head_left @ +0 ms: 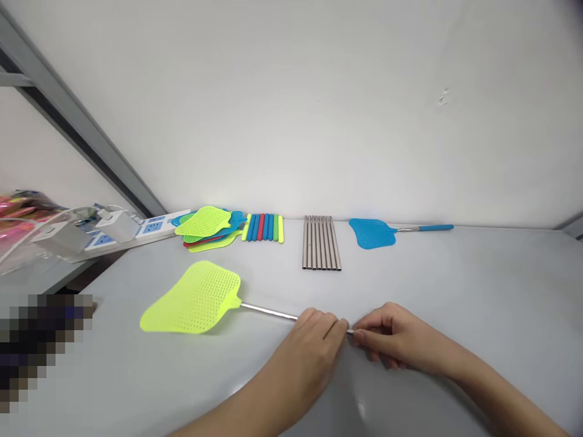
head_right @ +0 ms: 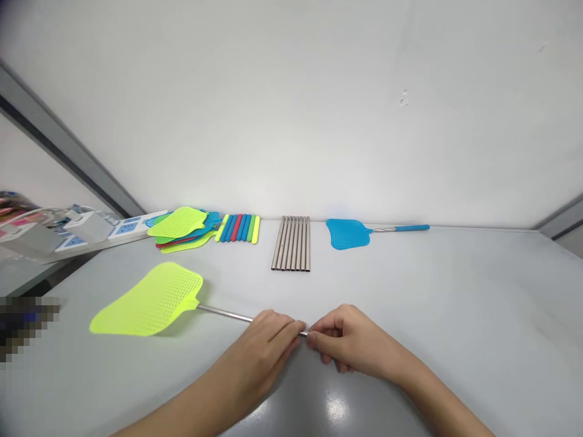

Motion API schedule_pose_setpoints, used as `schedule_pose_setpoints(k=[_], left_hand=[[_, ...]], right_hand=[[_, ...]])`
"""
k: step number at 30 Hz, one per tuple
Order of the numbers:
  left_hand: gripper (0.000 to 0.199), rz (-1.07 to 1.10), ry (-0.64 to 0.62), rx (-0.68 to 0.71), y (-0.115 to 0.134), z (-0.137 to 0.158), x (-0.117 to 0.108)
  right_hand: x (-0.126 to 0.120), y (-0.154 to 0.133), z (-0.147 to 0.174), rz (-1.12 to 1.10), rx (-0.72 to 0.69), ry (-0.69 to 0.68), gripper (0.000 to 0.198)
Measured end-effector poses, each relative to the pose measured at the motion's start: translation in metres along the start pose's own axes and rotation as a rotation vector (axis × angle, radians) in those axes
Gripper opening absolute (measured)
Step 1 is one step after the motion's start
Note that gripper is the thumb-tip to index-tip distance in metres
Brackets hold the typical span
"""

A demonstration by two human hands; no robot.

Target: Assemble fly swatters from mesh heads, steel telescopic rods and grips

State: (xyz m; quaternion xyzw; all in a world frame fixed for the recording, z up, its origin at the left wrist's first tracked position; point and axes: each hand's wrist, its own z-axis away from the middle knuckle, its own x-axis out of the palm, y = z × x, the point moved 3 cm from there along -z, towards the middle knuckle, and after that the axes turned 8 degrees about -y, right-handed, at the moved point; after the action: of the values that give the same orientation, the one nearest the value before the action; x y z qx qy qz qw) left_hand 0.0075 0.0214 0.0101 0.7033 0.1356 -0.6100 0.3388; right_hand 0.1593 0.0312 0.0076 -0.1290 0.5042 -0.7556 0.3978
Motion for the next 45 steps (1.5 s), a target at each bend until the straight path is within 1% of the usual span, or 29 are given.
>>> schedule_pose_setpoints(k=[2, 5, 7, 10, 14, 17, 21, 25, 27, 31, 38, 42, 45], left_hand=[[0.016, -0.071, -0.050, -0.001, 0.001, 0.000, 0.006], [0.011, -0.120, -0.088, 0.039, 0.002, 0.000, 0.010], [0.013, -0.128, -0.110, 0.062, 0.001, -0.002, 0.010], [0.013, -0.144, -0.130, 0.055, -0.002, -0.005, 0.005], [0.013, -0.129, -0.204, 0.072, -0.003, -0.008, -0.001], [0.011, -0.103, -0.246, 0.093, -0.005, -0.008, -0.007], [0.010, -0.121, -0.255, 0.117, -0.011, -0.007, -0.010], [0.009, -0.119, -0.243, 0.115, -0.014, -0.007, -0.012], [0.010, -0.096, -0.257, 0.104, -0.015, -0.007, -0.014], [0.013, -0.048, -0.290, 0.073, -0.015, -0.006, -0.022], [0.018, -0.008, -0.266, 0.051, -0.020, -0.007, -0.031], [0.018, 0.029, -0.269, 0.040, -0.025, -0.006, -0.034], [0.017, 0.045, -0.270, 0.031, -0.028, -0.004, -0.037]], right_hand=[[0.005, 0.003, 0.000, -0.007, 0.013, -0.019, 0.031], [0.011, 0.006, 0.001, -0.004, 0.016, -0.068, 0.027], [0.011, 0.003, 0.002, 0.054, -0.004, -0.065, 0.027], [0.009, -0.003, 0.002, 0.112, -0.041, -0.061, 0.030], [0.008, -0.006, 0.002, 0.066, -0.035, -0.110, 0.032], [0.010, -0.001, 0.002, -0.039, 0.003, -0.170, 0.032], [0.011, 0.004, 0.002, -0.119, 0.073, -0.205, 0.034], [0.010, 0.002, 0.002, -0.119, 0.078, -0.202, 0.034], [0.010, 0.001, 0.002, -0.113, 0.083, -0.209, 0.035], [0.010, 0.002, 0.003, -0.108, 0.060, -0.208, 0.035], [0.005, 0.000, 0.004, -0.140, 0.049, -0.219, 0.034], [0.001, -0.003, 0.007, -0.072, 0.023, -0.212, 0.036], [-0.002, -0.003, 0.009, -0.036, 0.030, -0.207, 0.036]])
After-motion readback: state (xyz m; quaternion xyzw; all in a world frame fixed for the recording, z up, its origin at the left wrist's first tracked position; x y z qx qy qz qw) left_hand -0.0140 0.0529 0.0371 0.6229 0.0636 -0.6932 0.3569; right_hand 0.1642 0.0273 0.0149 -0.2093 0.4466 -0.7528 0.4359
